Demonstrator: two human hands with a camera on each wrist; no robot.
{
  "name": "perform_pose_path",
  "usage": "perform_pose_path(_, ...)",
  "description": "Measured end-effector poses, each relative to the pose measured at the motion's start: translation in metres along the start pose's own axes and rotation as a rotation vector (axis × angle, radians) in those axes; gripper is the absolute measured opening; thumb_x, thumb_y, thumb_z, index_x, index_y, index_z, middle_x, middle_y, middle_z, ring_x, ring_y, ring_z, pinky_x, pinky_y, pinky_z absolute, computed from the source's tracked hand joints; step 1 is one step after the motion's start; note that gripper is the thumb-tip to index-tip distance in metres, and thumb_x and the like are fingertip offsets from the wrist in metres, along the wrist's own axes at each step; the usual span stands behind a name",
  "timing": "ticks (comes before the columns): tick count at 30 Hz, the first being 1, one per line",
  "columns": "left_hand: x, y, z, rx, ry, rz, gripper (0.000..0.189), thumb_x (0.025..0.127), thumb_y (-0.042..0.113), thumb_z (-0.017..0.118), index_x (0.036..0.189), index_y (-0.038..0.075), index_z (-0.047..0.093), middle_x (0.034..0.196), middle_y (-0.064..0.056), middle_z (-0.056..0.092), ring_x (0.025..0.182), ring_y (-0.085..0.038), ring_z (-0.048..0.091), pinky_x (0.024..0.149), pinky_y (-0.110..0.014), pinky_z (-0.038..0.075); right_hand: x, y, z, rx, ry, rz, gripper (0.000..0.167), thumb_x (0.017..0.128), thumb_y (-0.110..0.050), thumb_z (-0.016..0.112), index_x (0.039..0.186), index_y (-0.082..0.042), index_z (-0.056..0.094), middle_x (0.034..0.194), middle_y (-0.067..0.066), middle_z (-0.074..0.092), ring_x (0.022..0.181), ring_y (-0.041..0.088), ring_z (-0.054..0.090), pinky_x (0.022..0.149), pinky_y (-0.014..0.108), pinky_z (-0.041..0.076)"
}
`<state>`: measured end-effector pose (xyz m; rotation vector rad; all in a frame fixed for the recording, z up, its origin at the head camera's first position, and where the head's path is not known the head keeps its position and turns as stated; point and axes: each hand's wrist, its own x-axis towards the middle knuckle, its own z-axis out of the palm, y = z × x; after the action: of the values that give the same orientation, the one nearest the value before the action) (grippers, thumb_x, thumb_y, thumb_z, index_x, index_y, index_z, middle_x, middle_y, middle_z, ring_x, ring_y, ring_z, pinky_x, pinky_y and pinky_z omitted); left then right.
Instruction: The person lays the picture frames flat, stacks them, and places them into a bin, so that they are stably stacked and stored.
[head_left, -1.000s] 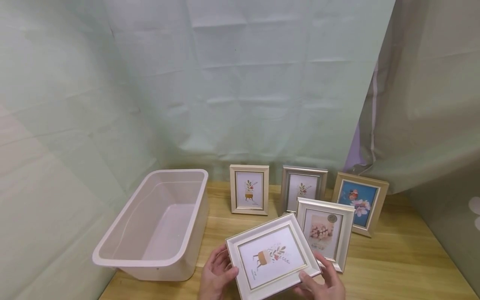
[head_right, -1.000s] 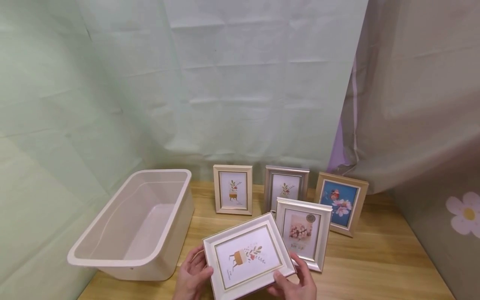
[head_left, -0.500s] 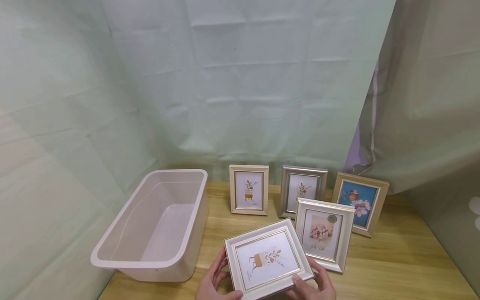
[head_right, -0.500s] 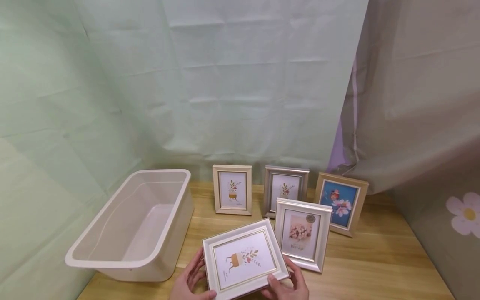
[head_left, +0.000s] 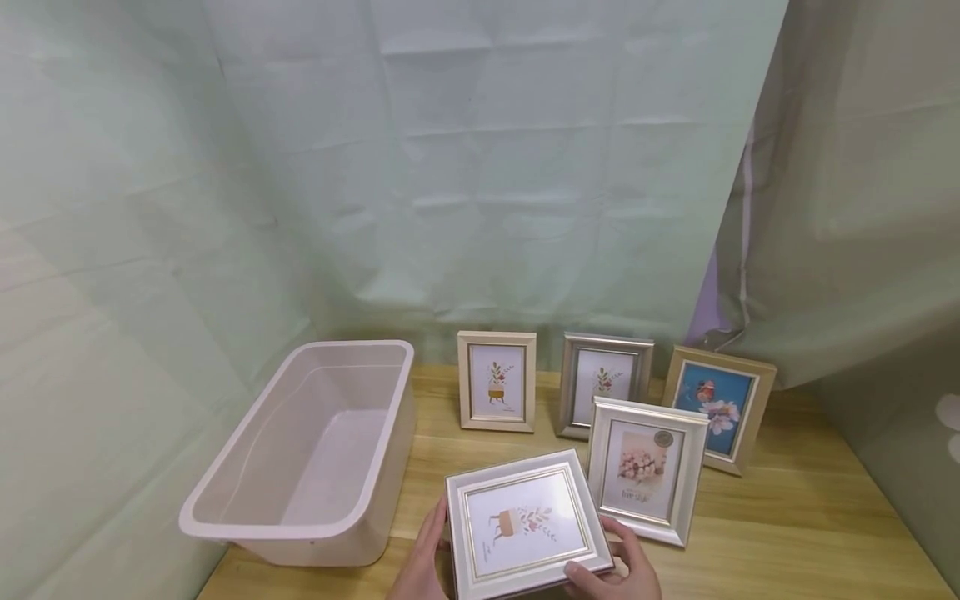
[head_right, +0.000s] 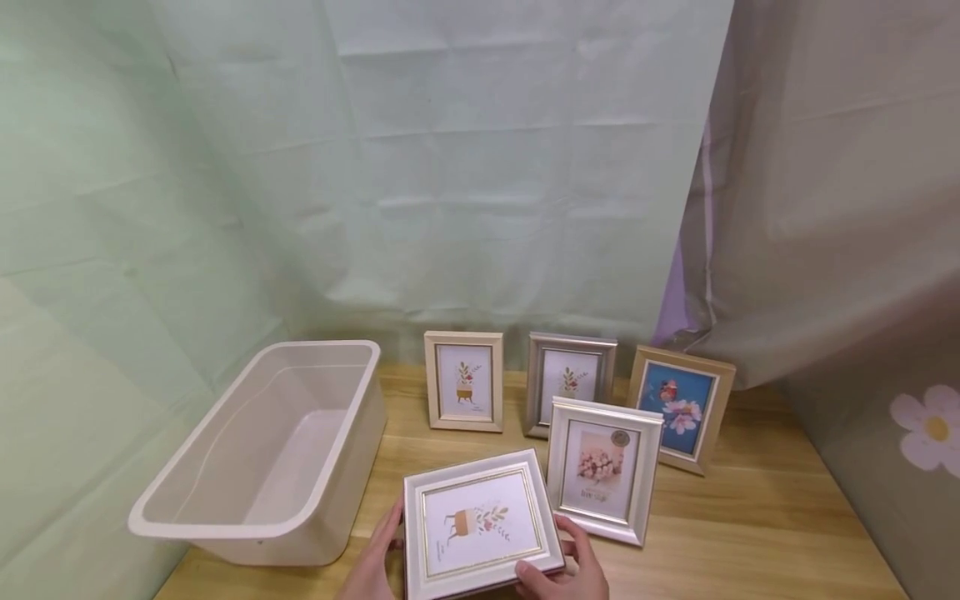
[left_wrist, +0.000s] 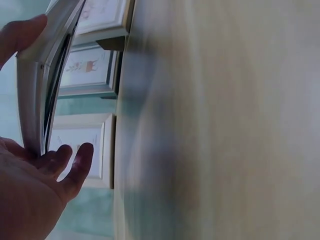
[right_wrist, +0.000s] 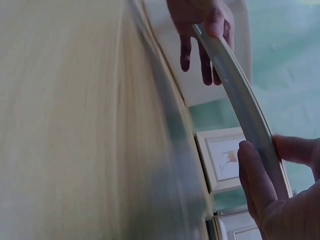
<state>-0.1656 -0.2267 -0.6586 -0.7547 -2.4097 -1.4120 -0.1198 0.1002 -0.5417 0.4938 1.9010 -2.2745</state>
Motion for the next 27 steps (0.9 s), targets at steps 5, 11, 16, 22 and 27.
perform_pose_path(5, 0.009, 0.022, -0.014, 0.095, -0.092, -0.197, 0.151, 0.062, 0.05, 0.106, 0.174, 0.003, 0.016, 0.169, -0.031, 0.039, 0.144, -0.007, 0.048, 0.11, -0.022, 0.048, 0.001, 0.002, -0.002, -0.233, -0.064, -0.048, 0.105, 0.074, 0.003, 0.092, 0.162, 0.006, 0.034, 0.125, 0.025, 0.059, 0.085, 0.025, 0.079, 0.075, 0.036, 0.069)
perform_pose_path(11, 0.034, 0.084, -0.03, 0.074, -0.152, -0.335, 0.145, 0.06, 0.044, 0.106, 0.169, -0.007, 0.025, 0.169, -0.03, 0.042, 0.126, -0.011, 0.057, 0.109, -0.024, 0.049, 0.004, 0.003, 0.0, -0.503, -0.008, -0.15, 0.097, 0.067, 0.006, 0.092, 0.153, 0.007, 0.047, 0.118, 0.027, 0.067, 0.073, 0.018, 0.076, 0.066, 0.028, 0.065)
perform_pose_path(16, 0.048, 0.107, -0.034, 0.093, -0.189, -0.447, 0.145, 0.056, 0.034, 0.106, 0.169, -0.007, 0.024, 0.172, -0.027, 0.039, 0.148, -0.031, 0.048, 0.124, -0.037, 0.042, 0.011, 0.008, 0.001, -0.614, 0.012, -0.217, 0.091, 0.066, 0.002, 0.095, 0.147, 0.009, 0.053, 0.106, 0.016, 0.073, 0.073, 0.015, 0.074, 0.066, 0.024, 0.06)
perform_pose_path(22, 0.05, 0.104, -0.036, 0.133, -0.244, -0.457, 0.146, 0.056, 0.036, 0.105, 0.17, -0.006, 0.022, 0.172, -0.031, 0.037, 0.157, -0.051, 0.039, 0.124, -0.066, 0.041, 0.019, 0.021, 0.001, -0.76, 0.069, -0.302, 0.08, 0.06, -0.008, 0.101, 0.131, 0.006, 0.066, 0.098, 0.008, 0.071, 0.082, 0.015, 0.067, 0.072, 0.027, 0.051)
perform_pose_path(27, 0.051, 0.1, -0.037, 0.158, -0.259, -0.444, 0.147, 0.054, 0.036, 0.105, 0.169, -0.006, 0.024, 0.169, -0.032, 0.04, 0.155, -0.053, 0.041, 0.121, -0.074, 0.04, 0.019, 0.023, 0.005, -0.826, 0.112, -0.326, 0.076, 0.058, -0.013, 0.101, 0.126, 0.005, 0.072, 0.113, 0.018, 0.065, 0.1, 0.027, 0.065, 0.083, 0.034, 0.054)
